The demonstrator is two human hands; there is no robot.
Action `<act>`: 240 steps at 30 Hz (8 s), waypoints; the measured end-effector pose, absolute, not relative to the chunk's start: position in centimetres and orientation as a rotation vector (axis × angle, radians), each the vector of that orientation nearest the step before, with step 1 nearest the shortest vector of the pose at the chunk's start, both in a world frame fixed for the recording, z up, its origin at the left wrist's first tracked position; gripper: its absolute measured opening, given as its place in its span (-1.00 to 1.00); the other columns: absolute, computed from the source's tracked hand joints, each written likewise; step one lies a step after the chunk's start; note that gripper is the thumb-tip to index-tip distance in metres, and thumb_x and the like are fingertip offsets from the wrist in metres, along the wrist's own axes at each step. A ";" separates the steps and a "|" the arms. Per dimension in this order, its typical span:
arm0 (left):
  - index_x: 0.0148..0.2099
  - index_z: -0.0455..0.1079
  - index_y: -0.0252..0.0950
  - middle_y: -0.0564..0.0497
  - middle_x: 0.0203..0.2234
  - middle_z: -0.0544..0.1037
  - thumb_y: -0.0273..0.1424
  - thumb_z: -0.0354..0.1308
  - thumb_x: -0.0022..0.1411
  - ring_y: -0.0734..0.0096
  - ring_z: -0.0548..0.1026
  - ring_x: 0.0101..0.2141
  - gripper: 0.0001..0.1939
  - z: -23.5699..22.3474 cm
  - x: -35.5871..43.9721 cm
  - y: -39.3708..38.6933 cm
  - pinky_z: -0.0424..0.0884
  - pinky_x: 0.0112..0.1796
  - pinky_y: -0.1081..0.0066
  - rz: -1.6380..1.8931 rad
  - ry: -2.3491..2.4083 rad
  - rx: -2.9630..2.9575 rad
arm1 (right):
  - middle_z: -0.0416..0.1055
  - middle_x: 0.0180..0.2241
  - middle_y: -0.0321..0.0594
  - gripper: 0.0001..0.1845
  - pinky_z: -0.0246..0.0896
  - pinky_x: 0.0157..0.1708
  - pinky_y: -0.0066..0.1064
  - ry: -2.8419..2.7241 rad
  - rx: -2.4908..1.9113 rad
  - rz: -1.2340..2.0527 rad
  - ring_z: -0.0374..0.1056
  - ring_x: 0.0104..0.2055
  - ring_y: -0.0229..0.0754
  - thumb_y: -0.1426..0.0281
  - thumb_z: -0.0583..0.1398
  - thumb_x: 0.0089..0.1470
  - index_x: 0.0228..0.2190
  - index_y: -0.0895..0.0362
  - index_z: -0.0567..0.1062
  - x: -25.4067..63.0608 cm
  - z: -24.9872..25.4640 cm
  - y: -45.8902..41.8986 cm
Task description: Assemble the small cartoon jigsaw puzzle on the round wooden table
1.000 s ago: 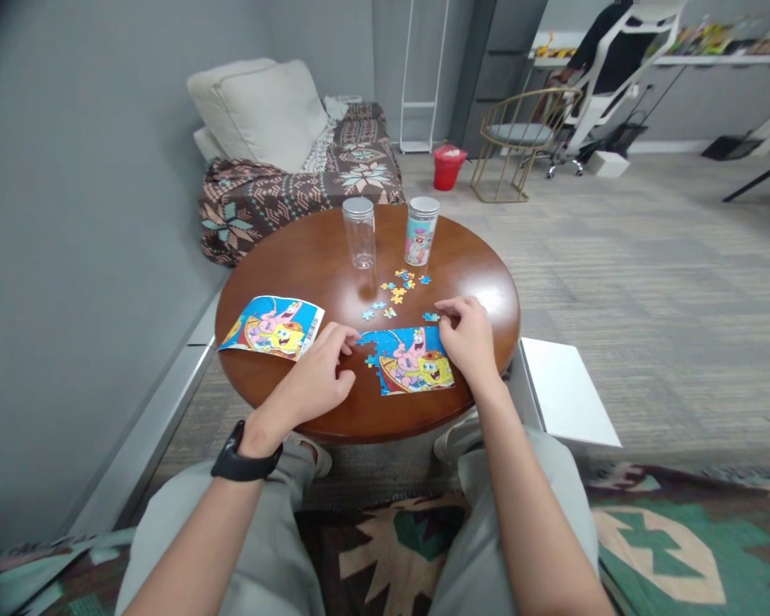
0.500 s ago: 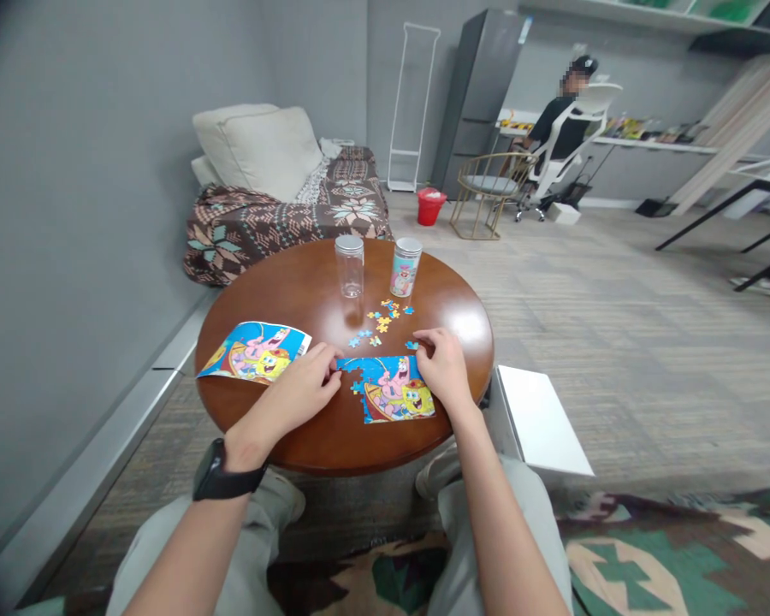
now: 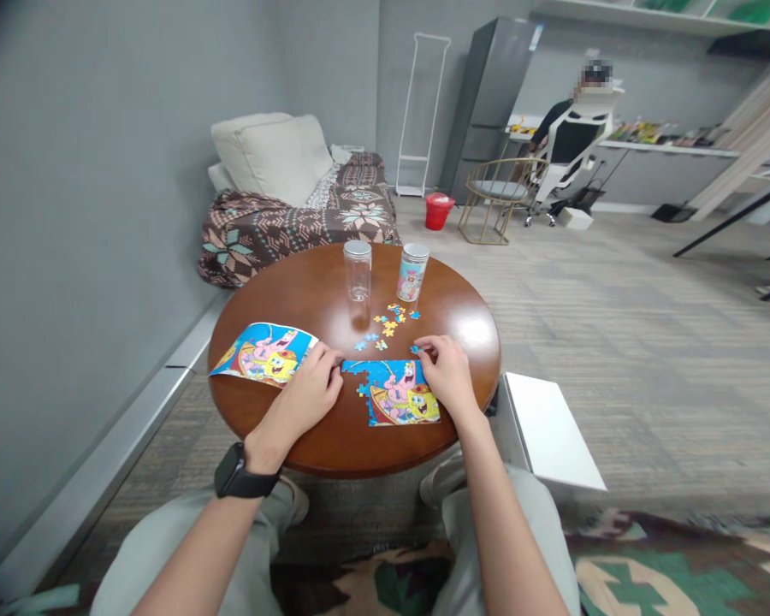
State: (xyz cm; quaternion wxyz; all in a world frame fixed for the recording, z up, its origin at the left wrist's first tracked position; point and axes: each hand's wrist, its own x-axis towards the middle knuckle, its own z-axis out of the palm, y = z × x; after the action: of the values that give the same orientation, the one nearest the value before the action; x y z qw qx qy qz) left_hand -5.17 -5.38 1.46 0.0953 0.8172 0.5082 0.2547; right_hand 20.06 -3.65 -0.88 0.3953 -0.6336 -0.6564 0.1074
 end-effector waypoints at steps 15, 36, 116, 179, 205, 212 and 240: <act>-0.12 0.30 -0.29 -0.08 -0.18 0.37 -0.54 -0.13 0.31 0.28 0.43 -0.15 -0.79 1.5 -5.2 -5.4 0.41 -0.06 0.23 0.653 1.488 2.440 | 0.51 -0.30 -0.15 -0.79 0.31 -0.21 -0.20 -1.657 -1.592 0.286 0.38 -0.31 -0.10 0.33 0.14 0.05 -0.31 0.08 0.56 20.2 -1.1 -3.7; -0.16 0.30 -0.30 -0.08 -0.21 0.37 -0.54 -0.14 0.32 0.27 0.43 -0.16 -0.80 1.9 -5.1 -5.5 0.41 -0.05 0.23 0.597 1.493 2.443 | 0.47 -0.38 -0.18 -0.74 0.26 -0.25 -0.24 -1.686 -1.606 0.298 0.37 -0.34 -0.10 0.28 0.12 0.08 -0.24 0.10 0.53 20.1 -0.9 -3.9; 0.21 0.35 -0.09 0.08 0.24 0.35 -0.32 -0.08 0.42 0.24 0.18 0.30 -0.62 2.6 -4.7 -6.4 0.08 0.26 0.15 0.372 0.756 2.831 | 0.50 -0.45 -0.26 -0.64 0.33 -0.50 -0.44 -1.274 -1.171 1.026 0.45 -0.40 -0.19 0.14 0.39 -0.16 -0.39 0.08 0.47 17.8 1.5 -5.6; -0.09 0.32 -0.27 -0.08 -0.17 0.43 -0.51 0.01 0.26 0.23 0.41 -0.13 -0.81 1.8 -5.2 -5.4 0.38 -0.05 0.22 0.834 1.395 2.465 | 0.34 -0.61 -0.41 -0.61 0.29 -0.57 -0.43 -1.319 -1.149 1.012 0.29 -0.63 -0.31 0.11 0.38 -0.14 -0.33 0.06 0.45 17.4 1.7 -5.7; -0.11 0.32 -0.26 -0.07 -0.17 0.45 -0.52 0.01 0.27 0.23 0.43 -0.13 -0.83 1.9 -5.2 -5.4 0.38 -0.05 0.23 0.794 1.402 2.482 | 0.54 -0.33 -0.24 -0.57 0.42 -0.28 -0.37 -1.220 -1.116 0.974 0.47 -0.29 -0.20 0.18 0.41 -0.16 -0.26 0.05 0.45 17.7 0.8 -4.9; -0.11 0.32 -0.27 -0.07 -0.17 0.45 -0.53 0.00 0.26 0.22 0.43 -0.15 -0.82 1.9 -5.2 -5.4 0.39 -0.07 0.22 0.787 1.409 2.496 | 0.56 -0.32 -0.23 -0.58 0.45 -0.22 -0.32 -1.244 -1.119 0.997 0.49 -0.26 -0.16 0.15 0.44 -0.22 -0.32 0.05 0.51 17.6 1.0 -5.2; -0.52 0.15 -0.26 -0.01 -0.33 0.37 -0.43 0.04 0.31 0.37 0.34 -0.33 -0.68 2.1 -5.2 -5.5 0.31 -0.21 0.28 0.824 1.359 2.499 | 0.54 -0.45 -0.24 -0.57 0.36 -0.49 -0.41 -1.257 -1.148 1.068 0.43 -0.48 -0.23 0.05 0.39 -0.15 -0.34 0.08 0.47 17.4 1.4 -5.5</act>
State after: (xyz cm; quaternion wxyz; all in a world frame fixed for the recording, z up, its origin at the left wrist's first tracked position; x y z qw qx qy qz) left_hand -5.16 -5.52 2.06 0.0900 0.8403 0.4570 0.2772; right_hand 17.38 -5.47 1.38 0.5363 -0.4821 -0.5279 0.4487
